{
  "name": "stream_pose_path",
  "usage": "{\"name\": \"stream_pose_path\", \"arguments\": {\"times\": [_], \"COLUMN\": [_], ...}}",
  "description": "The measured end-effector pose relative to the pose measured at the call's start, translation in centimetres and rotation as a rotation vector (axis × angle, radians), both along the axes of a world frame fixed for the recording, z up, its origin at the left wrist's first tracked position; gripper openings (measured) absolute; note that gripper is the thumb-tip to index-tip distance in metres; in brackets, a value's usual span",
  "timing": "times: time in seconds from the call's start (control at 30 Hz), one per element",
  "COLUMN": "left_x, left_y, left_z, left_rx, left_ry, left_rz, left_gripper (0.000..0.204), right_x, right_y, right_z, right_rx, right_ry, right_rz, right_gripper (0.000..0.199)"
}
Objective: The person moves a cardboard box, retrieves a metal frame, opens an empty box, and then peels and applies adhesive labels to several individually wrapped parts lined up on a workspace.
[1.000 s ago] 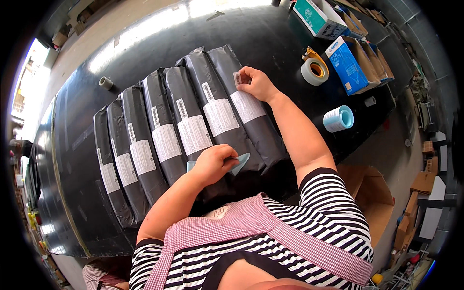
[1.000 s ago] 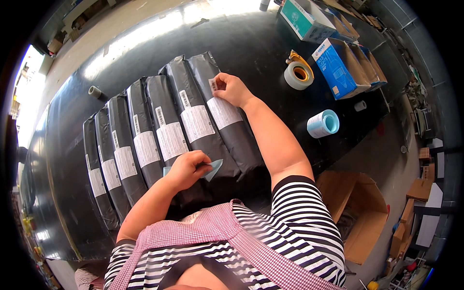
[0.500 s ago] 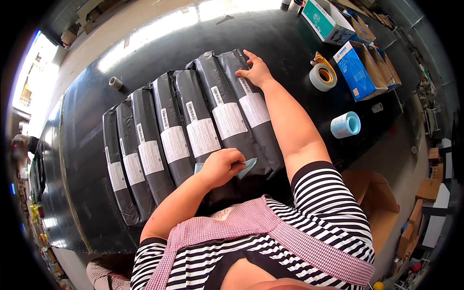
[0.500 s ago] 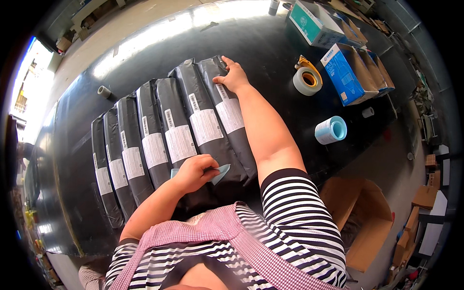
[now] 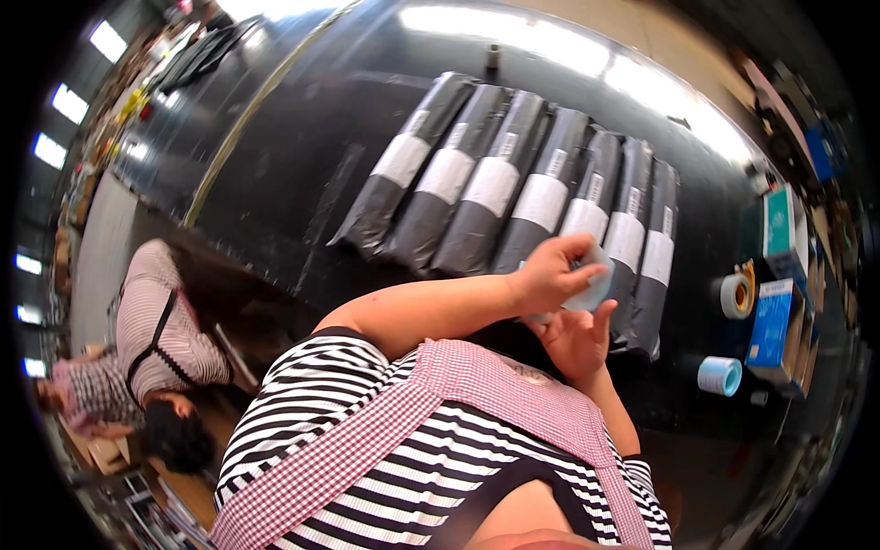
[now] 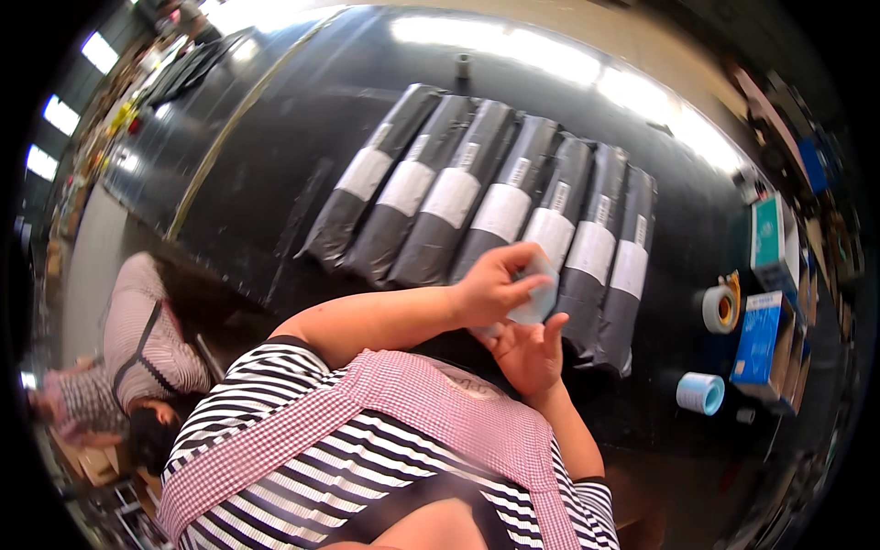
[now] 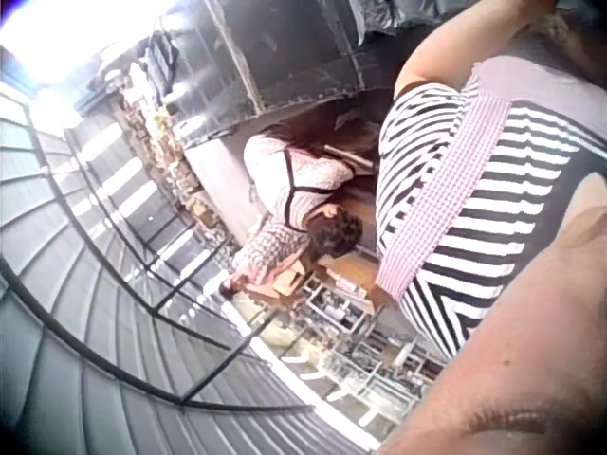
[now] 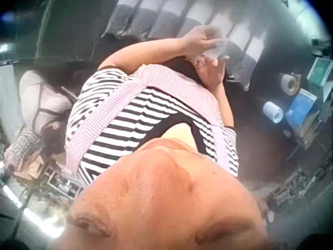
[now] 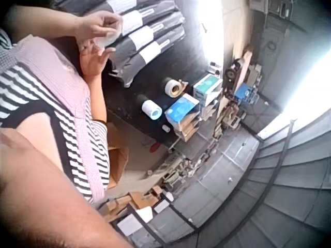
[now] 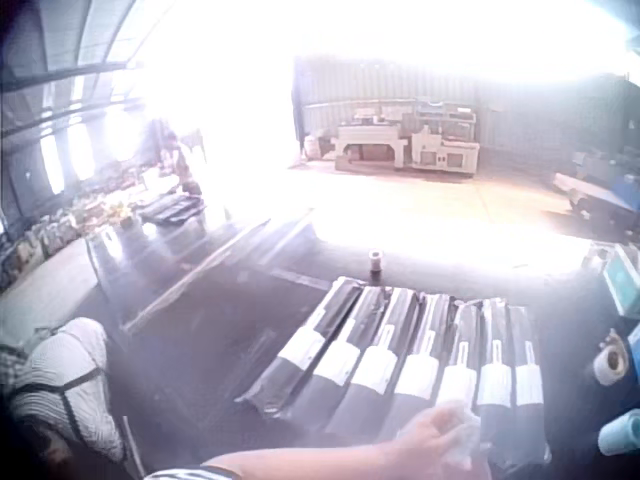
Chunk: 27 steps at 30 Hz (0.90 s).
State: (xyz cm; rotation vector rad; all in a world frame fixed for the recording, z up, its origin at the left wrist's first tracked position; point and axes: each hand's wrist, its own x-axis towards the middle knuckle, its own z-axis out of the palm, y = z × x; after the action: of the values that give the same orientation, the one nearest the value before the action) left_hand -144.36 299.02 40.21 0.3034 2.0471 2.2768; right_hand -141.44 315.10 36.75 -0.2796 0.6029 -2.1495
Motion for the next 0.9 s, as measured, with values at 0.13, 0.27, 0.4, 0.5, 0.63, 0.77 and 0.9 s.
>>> {"name": "stream_pose_path", "arguments": {"times": [0.13,0.27,0.4,0.5,0.63,0.77,0.9], "left_x": [4.9,11.3,18.7,23.0,30.0,36.4,40.3], "left_y": [-3.4,-6.8,-8.0,-10.5,-13.7,-14.8,-19.0], "left_z": [-1.1,-3.2,-4.8,-5.9,-7.0,-10.4,-18.7], "left_rx": [-0.635,-0.668,-0.294,-0.449,-0.46,-0.272,-0.136], "left_ry": [0.635,0.371,-0.005,-0.094,-0.271,-0.395,-0.718], "left_rz": [0.215,0.085,0.211,0.245,0.274,0.418,0.674], "left_gripper": [0.017,0.017,0.047,0.056,0.037,0.022,0.019], "right_x": [2.5,5.1,8.8,12.0,16.9,20.3,20.9], "right_y": [-1.3,-3.5,-7.4,-10.4,-14.2,-15.5,-14.1], "right_z": [1.0,0.4,-1.2,-2.7,-4.0,-4.1,-3.6], "right_rx": [0.218,0.451,0.512,0.586,0.74,0.691,0.929], "right_ry": [-0.044,0.008,-0.089,-0.033,0.148,0.116,0.68], "right_rz": [-0.17,-0.076,-0.001,-0.009,0.078,0.432,0.317], "right_gripper": [0.043,0.042,0.045,0.041,0.038,0.035,0.033]}}
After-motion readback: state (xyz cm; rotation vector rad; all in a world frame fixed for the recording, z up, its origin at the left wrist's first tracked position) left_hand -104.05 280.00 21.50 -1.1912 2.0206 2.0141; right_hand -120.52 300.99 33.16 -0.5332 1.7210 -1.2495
